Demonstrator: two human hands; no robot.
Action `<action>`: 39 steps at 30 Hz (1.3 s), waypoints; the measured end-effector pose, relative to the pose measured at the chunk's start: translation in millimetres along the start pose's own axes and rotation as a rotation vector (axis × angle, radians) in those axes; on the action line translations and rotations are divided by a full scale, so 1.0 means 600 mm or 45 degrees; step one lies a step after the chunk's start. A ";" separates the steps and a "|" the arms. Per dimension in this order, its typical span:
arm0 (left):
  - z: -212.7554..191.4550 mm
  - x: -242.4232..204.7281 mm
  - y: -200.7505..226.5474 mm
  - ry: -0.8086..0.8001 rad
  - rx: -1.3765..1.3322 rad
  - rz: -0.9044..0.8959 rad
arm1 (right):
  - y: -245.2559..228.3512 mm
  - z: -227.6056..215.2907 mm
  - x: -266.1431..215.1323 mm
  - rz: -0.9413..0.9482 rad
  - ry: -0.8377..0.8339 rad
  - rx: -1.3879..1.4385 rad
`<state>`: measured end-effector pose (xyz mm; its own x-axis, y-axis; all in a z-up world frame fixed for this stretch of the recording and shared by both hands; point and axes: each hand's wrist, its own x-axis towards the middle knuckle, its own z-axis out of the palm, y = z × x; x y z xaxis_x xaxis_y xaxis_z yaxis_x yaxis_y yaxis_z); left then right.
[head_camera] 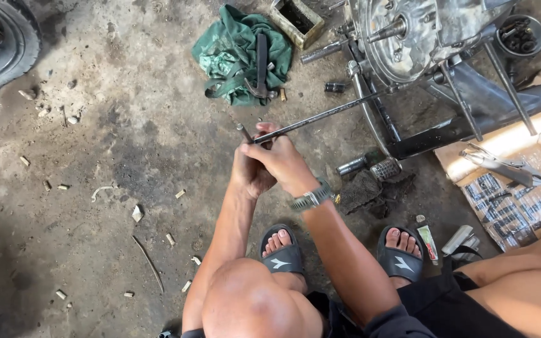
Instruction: The person uses a T-handle wrench and socket to tighten and loosen bolts on a mechanical assembly. They repeatedly attach and detach the socket, rotate the wrench, and adjust components on the assembly.
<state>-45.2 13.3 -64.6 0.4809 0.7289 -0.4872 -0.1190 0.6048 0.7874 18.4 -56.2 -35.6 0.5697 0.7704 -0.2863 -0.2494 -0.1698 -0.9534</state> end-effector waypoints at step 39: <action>0.027 -0.087 0.073 -0.370 0.488 1.242 | 0.019 -0.037 0.009 -0.040 -0.023 0.980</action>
<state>-61.7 -3.6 1.2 0.5198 0.7067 0.4800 -0.3063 -0.3703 0.8769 36.0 -67.9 -50.2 0.5740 0.7789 -0.2525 -0.7119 0.3224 -0.6239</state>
